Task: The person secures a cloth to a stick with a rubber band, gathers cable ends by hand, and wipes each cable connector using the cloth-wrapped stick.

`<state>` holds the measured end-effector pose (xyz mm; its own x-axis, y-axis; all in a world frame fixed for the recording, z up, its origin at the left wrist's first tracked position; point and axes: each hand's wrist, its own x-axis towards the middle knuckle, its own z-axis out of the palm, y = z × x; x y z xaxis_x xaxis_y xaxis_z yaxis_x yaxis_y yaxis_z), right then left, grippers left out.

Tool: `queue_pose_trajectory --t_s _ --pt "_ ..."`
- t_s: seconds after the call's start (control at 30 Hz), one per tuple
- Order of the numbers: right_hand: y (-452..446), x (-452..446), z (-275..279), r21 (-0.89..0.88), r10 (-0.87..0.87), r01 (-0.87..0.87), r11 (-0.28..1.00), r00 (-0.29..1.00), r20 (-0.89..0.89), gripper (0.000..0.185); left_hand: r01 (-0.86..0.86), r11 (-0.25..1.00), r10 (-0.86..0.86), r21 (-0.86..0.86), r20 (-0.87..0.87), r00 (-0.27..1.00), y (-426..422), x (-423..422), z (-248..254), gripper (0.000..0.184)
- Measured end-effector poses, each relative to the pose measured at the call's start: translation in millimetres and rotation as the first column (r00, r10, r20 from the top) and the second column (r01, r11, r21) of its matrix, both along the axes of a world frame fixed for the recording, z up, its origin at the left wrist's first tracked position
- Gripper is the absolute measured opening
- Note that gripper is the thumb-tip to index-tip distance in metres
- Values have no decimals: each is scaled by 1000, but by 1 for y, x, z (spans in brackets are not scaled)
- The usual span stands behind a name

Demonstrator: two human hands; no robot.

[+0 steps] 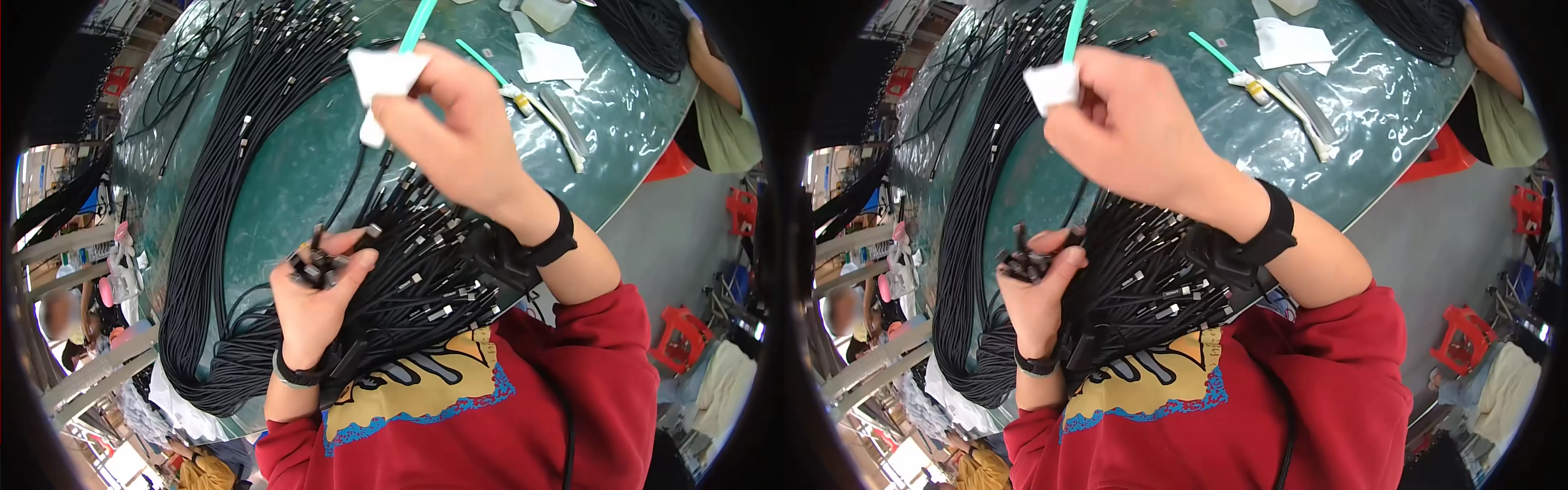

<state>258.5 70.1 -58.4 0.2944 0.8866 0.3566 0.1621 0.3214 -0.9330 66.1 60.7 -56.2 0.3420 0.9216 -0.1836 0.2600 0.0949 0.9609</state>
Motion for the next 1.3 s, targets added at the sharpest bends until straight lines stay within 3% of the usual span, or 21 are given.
queue_pose_trajectory --t_s 0.1,0.13,0.27,0.37,0.53,0.6,0.63,0.67,0.77,0.83,0.93,0.97,1.03,1.1,1.2,1.3 --pt "6 11 0 16 -17 19 1000 989 -150 14 319 942 -304 106 -132 943 7 -3 -16 20" --pt "6 13 -1 26 -19 26 999 974 -227 14 332 938 -317 103 -135 939 7 0 -14 20" --pt "8 14 -4 46 22 -11 999 966 -257 17 227 970 -232 -92 -53 971 7 7 -2 23" --pt "5 13 -6 -13 119 -128 992 949 -292 17 249 846 -81 -471 349 934 17 -8 -3 23" --pt "8 0 -11 -128 246 -298 946 917 -313 16 342 776 -29 -531 510 860 25 -17 -6 16" --pt "10 1 -12 -145 235 -286 947 926 -296 15 218 929 -211 -300 55 976 17 1 2 14" --pt "11 3 -14 -158 214 -265 951 936 -280 15 206 966 -235 -156 -199 952 15 7 3 14" --pt "12 4 -14 -168 192 -241 956 945 -264 14 208 965 -237 -159 -195 952 16 11 -1 14" --pt "15 7 -16 -201 234 -289 936 937 -260 15 357 930 -329 90 -231 916 18 18 -14 16" --pt "13 8 -16 -217 252 -312 925 931 -264 16 384 919 -345 86 -293 892 15 21 -14 16" --pt "1 15 -9 -300 344 -517 802 810 -475 18 441 894 -374 73 -418 828 14 24 -14 18" --pt "-5 18 -11 -298 337 -514 804 808 -484 18 436 895 -357 91 -436 826 14 24 -14 17" --pt "-23 28 -16 -294 217 -533 793 698 -682 18 430 894 -327 128 -470 820 15 26 -15 17" --pt "-36 38 -25 -284 140 -534 796 620 -772 18 419 905 -337 72 -481 810 16 25 -17 17" --pt "-49 50 -45 -90 139 -594 800 329 -934 16 390 920 -353 -34 -505 788 19 22 -21 18" --pt "-51 47 -50 -75 144 -553 830 343 -928 17 328 940 -339 -94 -369 865 21 19 -22 16"
